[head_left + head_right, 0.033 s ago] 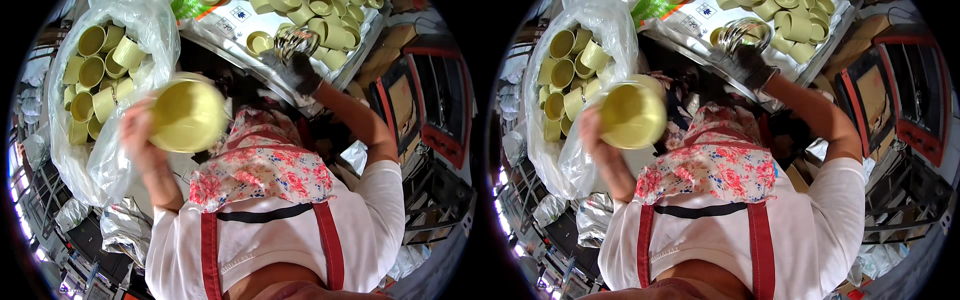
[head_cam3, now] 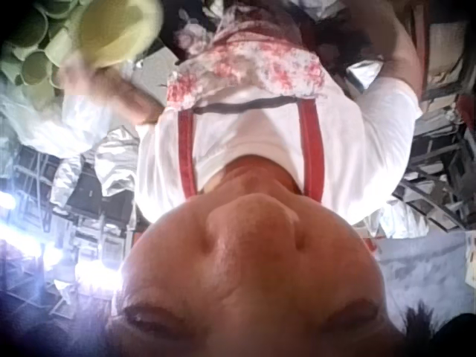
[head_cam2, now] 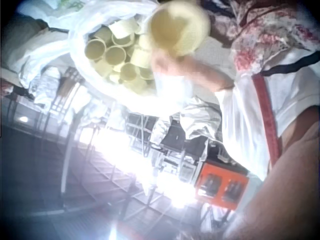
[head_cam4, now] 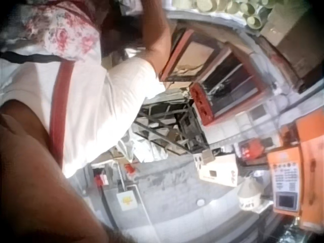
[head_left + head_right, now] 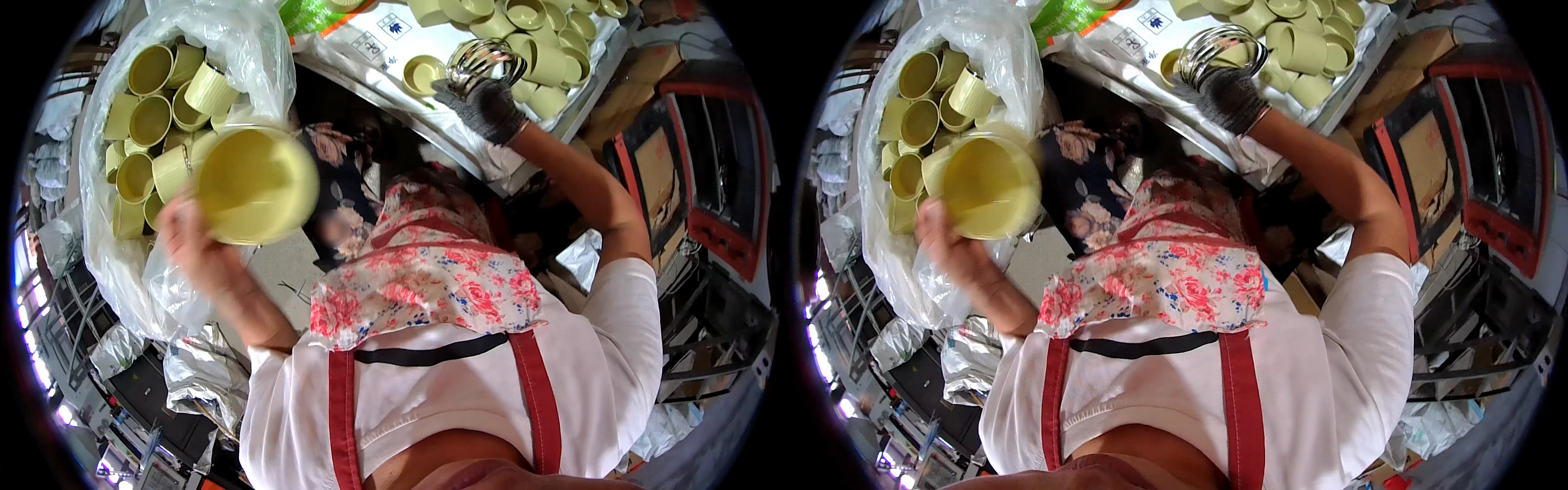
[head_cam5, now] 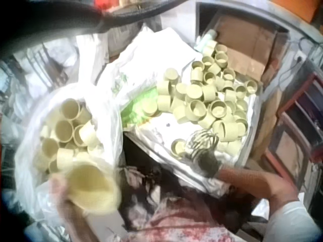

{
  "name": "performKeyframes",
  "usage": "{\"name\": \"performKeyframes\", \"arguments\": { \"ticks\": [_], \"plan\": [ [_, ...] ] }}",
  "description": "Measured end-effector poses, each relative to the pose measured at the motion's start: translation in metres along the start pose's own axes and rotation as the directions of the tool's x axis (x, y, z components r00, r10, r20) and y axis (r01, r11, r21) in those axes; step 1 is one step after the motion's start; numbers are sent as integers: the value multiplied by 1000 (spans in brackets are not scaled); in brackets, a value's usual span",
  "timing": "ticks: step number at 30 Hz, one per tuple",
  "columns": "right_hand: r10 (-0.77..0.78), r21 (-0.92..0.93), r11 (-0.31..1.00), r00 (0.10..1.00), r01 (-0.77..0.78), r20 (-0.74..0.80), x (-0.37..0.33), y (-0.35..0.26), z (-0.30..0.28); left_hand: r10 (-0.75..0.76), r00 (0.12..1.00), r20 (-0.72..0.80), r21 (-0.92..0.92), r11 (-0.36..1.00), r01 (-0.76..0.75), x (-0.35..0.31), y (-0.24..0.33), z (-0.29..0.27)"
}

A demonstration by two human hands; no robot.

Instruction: The person sits on the floor and assembles light green plastic cups by attaching metal rings to their rims. They pick up cups from a large plastic bag, use a multi-pronged tool to press the rings onto the cups, and place the finished items onto a nearby tray.

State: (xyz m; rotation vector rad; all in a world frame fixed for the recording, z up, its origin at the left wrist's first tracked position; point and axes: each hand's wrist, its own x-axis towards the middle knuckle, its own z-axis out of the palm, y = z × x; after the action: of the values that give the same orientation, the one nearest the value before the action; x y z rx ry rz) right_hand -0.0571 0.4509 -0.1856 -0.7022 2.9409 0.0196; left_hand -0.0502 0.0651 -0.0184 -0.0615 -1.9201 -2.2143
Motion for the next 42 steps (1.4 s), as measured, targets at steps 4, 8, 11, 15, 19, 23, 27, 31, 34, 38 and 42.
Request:
{"name": "performKeyframes", "arguments": {
  "ticks": [4, 8, 11, 15, 19, 23, 27, 31, 34, 38, 42],
  "plan": [
    [-170, -161, 975, 981, 155, -88, 29, 76, 88, 430, 749, -505, 488, 857, -163, 17, 49, -8],
    [-41, -78, 996, 997, 36, -60, 30, 124, 161, 276, 929, -247, 382, 909, -169, 12, 12, -3],
    [8, -42, 999, 999, -6, 43, 49, 131, 168, 127, 990, -56, 370, 924, -97, 0, -15, 14],
    [28, 81, 996, 996, -34, 79, 54, 128, 136, -53, 981, 187, 299, 954, -5, 3, -41, 60],
    [-269, 396, 872, 958, 286, -98, 28, 84, 51, -37, 825, 564, 169, 983, -71, 8, -61, 95],
    [-487, 232, 750, 754, 620, -440, -19, 9, -25, -80, 524, 848, 288, 899, -330, 3, -54, 135],
    [-223, 928, 314, 966, 201, -134, -54, -46, -39, -175, 274, 946, 265, 904, -336, -30, -70, 137],
    [-175, 994, 86, 983, 70, -54, -73, -75, -37, -224, 324, 919, 309, 920, -240, -59, -68, 121],
    [-178, 986, -127, 980, -108, 85, -83, -88, -40, -228, 365, 903, 316, 926, -205, -73, -65, 110],
    [-178, 997, -69, 984, -23, 10, -88, -96, -46, -237, 342, 909, 288, 952, -106, -75, -62, 107],
    [-137, 990, -91, 986, -105, 91, -91, -99, -50, -281, 345, 896, 278, 959, 59, -79, -69, 103]
  ]
}}
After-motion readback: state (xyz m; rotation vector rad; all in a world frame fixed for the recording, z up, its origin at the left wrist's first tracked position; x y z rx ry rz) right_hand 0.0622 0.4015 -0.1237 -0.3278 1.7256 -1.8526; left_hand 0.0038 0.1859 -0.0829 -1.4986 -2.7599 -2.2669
